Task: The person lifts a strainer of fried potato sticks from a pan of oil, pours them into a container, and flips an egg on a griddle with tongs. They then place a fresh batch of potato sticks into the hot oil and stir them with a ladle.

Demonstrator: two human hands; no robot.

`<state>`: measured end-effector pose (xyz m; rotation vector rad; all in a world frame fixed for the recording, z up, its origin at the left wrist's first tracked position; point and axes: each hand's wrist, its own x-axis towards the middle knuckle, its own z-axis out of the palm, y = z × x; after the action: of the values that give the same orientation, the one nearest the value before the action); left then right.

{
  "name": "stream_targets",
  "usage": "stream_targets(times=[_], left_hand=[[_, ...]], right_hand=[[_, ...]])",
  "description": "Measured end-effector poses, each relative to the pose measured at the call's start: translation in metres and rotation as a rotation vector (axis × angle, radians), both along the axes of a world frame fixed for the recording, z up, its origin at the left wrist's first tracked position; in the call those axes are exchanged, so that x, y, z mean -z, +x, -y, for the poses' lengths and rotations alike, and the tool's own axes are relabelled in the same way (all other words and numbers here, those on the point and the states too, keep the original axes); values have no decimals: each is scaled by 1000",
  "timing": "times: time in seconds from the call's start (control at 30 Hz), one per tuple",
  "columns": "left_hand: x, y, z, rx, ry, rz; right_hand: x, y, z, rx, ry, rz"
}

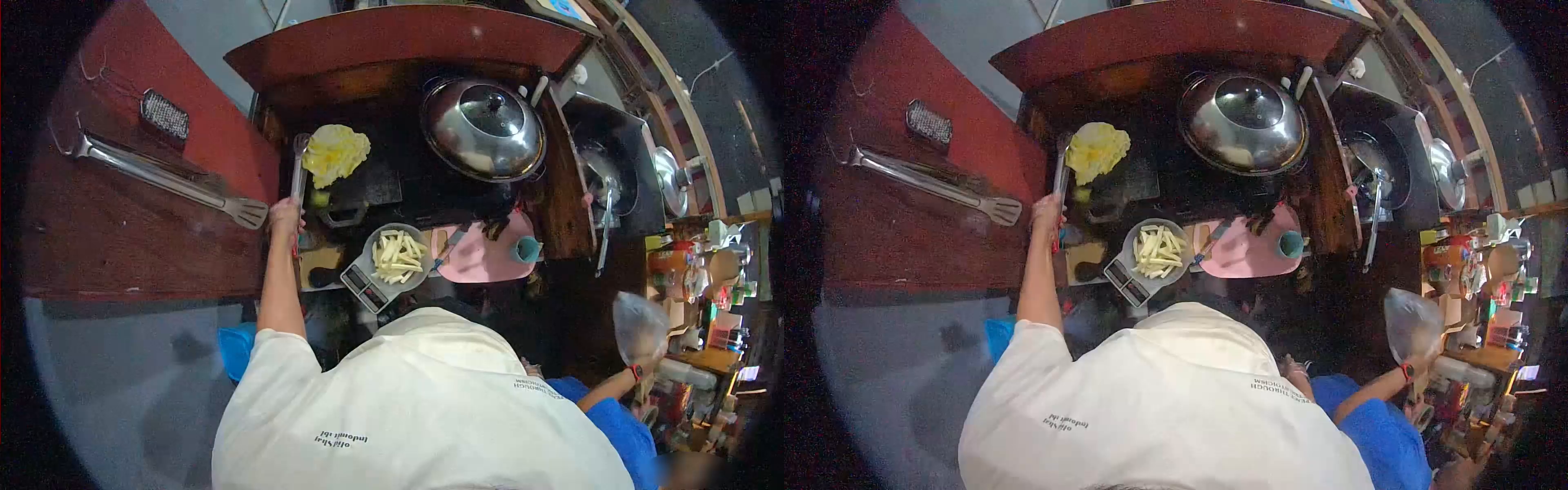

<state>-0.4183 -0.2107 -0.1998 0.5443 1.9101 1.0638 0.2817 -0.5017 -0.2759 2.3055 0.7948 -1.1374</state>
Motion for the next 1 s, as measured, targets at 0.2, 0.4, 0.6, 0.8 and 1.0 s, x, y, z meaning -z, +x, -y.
stream_targets(times=[0.2,0.4,0.6,0.8,1.0], left_hand=[[-12,5,10,68,18,-31],[-12,10,9,104,-47,-38],[-10,24,-6,140,-37,-74],[-9,37,-16,175,-22,-67],[-27,49,-6,211,110,-54]], right_hand=[[8,-32,15,31,-31,-50],[10,-34,10,83,-38,-32],[6,-30,4,124,-62,-14],[-22,-31,-11,250,-107,-50],[-34,-36,-25,194,-165,-134]])
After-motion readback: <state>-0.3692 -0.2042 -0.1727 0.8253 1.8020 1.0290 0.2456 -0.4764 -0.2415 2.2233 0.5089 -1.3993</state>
